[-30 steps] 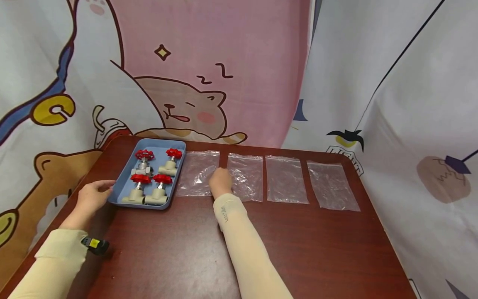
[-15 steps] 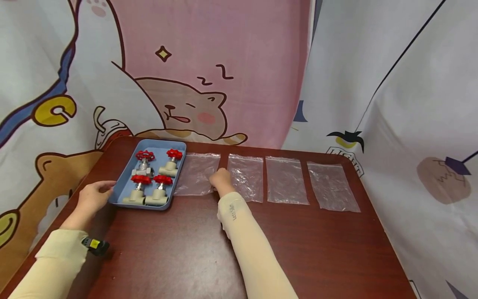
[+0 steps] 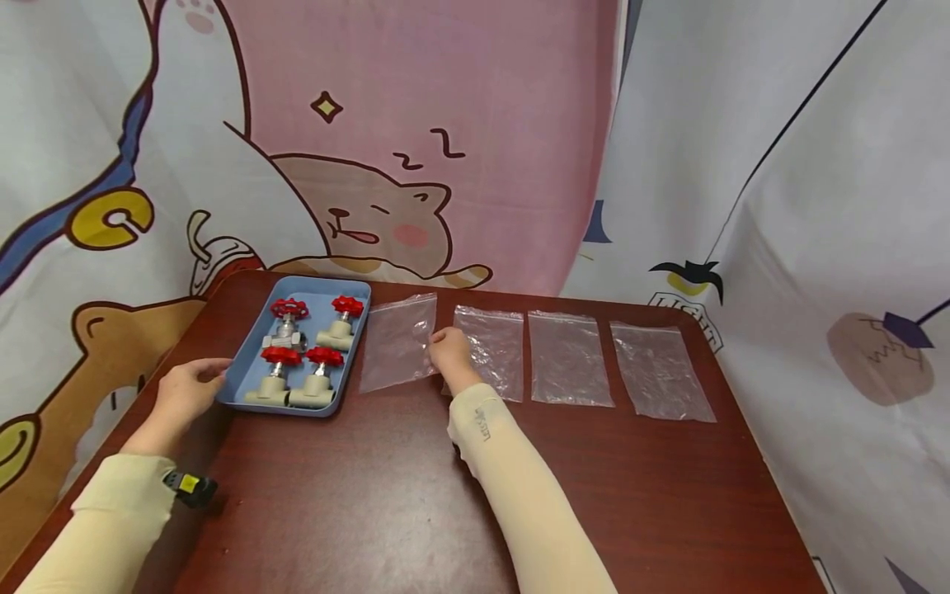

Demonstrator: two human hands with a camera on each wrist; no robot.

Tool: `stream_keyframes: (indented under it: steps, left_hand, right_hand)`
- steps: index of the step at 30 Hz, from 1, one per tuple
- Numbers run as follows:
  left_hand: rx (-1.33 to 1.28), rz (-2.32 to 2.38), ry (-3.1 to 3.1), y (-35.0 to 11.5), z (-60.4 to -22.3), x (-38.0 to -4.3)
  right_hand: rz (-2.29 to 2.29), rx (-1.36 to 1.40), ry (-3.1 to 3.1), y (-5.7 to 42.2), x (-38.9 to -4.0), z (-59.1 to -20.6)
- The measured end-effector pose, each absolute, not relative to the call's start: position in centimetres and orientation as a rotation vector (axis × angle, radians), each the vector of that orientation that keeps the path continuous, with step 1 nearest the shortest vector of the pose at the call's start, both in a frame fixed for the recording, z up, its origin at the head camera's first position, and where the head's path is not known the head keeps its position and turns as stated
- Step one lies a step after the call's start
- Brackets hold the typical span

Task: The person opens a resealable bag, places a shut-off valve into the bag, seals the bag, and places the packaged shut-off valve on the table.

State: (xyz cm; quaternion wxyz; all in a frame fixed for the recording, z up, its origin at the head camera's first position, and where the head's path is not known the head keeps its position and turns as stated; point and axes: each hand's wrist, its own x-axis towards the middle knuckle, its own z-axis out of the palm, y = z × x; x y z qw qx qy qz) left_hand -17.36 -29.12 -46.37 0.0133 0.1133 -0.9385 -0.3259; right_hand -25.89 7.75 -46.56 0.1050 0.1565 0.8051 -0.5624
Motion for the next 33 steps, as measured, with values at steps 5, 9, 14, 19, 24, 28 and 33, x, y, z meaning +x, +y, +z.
stream_keyframes:
  steps: [5,9,14,19,24,28,33]
  left_hand:
    - [0.356,-1.031,-2.934,-29.2,-46.3,-17.3]
    - [0.33,-1.015,-2.93,-29.3,-46.4,-17.3]
    - [0.313,-1.015,-2.925,-29.3,-46.3,-17.2]
    - [0.311,-1.011,-2.923,-29.3,-46.3,-17.3]
    - [0.318,-1.024,-2.926,-29.3,-46.4,-17.3]
    - [0.316,-1.007,-2.92,-29.4,-46.5,-17.3]
    - [0.316,-0.998,-2.907,-29.4,-46.8,-17.3]
  right_hand:
    - [-1.612,0.331,2.511,8.2,-25.6,-46.1]
    - [-1.584,0.238,2.607,8.8,-24.9,-45.0]
    - [-1.58,0.175,2.647,10.0,-24.2,-43.7]
    - [-1.673,0.119,2.6,12.1,-23.7,-42.9]
    - [-1.747,0.052,2.581,14.4,-22.9,-42.4]
    - [-1.806,0.012,2.557,15.9,-22.0,-42.3]
    - [-1.888,-0.023,2.485,17.4,-20.7,-42.1]
